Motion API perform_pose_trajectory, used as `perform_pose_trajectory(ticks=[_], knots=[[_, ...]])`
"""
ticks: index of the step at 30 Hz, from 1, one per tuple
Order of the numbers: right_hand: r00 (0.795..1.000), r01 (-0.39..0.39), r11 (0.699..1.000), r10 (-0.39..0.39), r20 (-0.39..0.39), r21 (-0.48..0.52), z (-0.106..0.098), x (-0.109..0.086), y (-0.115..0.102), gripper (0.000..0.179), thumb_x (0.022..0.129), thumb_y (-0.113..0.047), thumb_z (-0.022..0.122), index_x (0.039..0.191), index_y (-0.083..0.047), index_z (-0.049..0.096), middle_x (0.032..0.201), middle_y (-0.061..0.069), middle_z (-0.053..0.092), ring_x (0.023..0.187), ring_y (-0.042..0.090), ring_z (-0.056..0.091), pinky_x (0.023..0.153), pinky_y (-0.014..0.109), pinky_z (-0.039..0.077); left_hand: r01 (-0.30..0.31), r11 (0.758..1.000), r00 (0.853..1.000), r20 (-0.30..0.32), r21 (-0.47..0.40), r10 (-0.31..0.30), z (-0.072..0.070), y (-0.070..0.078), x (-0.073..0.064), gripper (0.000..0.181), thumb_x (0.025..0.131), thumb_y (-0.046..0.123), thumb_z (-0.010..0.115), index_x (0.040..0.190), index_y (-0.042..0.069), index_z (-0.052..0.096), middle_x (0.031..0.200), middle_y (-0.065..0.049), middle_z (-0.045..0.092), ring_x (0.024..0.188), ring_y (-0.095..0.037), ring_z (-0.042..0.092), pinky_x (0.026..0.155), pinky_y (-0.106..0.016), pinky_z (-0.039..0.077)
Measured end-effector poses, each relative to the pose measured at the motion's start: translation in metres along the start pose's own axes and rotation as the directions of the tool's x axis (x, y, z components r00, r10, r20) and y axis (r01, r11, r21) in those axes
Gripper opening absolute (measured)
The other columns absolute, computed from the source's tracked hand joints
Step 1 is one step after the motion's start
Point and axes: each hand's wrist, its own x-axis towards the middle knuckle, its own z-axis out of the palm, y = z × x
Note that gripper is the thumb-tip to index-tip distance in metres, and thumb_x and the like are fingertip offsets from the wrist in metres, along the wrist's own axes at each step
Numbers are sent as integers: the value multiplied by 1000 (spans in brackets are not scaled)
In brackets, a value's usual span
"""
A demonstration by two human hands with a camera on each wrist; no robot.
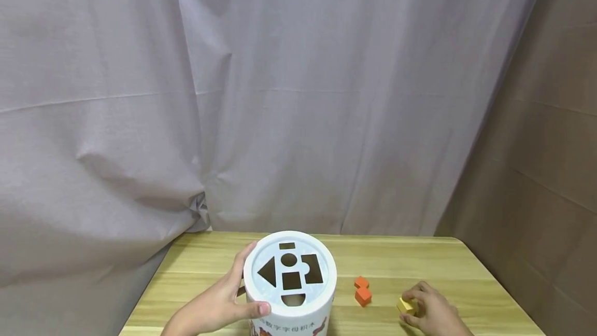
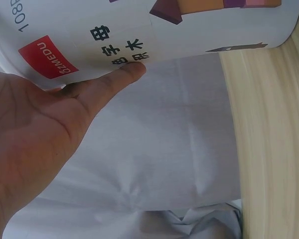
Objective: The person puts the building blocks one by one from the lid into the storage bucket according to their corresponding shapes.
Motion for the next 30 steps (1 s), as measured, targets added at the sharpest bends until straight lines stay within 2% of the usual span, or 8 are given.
perform_pose_trajectory(ticks=[6,11,14,20,25,28,30], knots=[[1000,-13,999,14,-20,52,7,4,1,31,83,-22,98,106,-18,77,108,-3,64,92,17,65,69,43,57,60,997,998,3,-42,-60,2,-2,0,120,97,29,89,177,31,-1,173,-10,42,150,-15,51,119,-22,46],[999,38,994,-35,-31,101,9,5,3,27,85,-10,95,102,-15,74,107,-2,62,93,18,67,72,33,62,42,998,999,10,-45,-41,1,-2,0,119,98,28,88,177,31,-2,172,-12,41,149,-13,53,119,-20,46],[998,58,991,-56,-26,118,10,6,3,28,85,-6,93,102,-15,74,107,-1,62,94,17,66,76,33,62,21,999,1000,17,-42,-20,1,-2,0,119,99,27,87,177,31,-3,174,-14,39,149,-16,53,118,-21,47],[999,44,985,-43,-10,168,11,7,5,28,86,-4,91,108,-12,75,108,1,65,90,12,62,74,30,60,20,999,1000,23,-34,-19,1,-2,0,119,100,27,86,177,32,-5,176,-13,37,151,-15,51,118,-23,49],[993,111,982,-102,-68,150,10,4,10,29,86,-3,92,106,-11,73,104,0,67,82,1,57,68,22,57,32,999,999,12,-16,-32,1,-2,2,120,99,29,87,177,30,-3,173,-13,41,148,-14,53,118,-25,50],[986,146,980,-132,-106,138,9,4,10,31,84,-1,92,108,-8,73,105,1,69,84,1,59,69,22,59,35,999,999,2,2,-35,1,-2,1,120,98,30,88,177,28,-3,172,-15,42,147,-16,55,117,-26,51],[984,139,980,-121,-127,139,7,3,7,32,84,0,93,109,-7,74,106,1,71,84,3,61,70,22,60,33,999,999,0,13,-33,1,-2,1,120,99,30,87,177,27,-3,172,-17,42,148,-20,55,117,-27,51]])
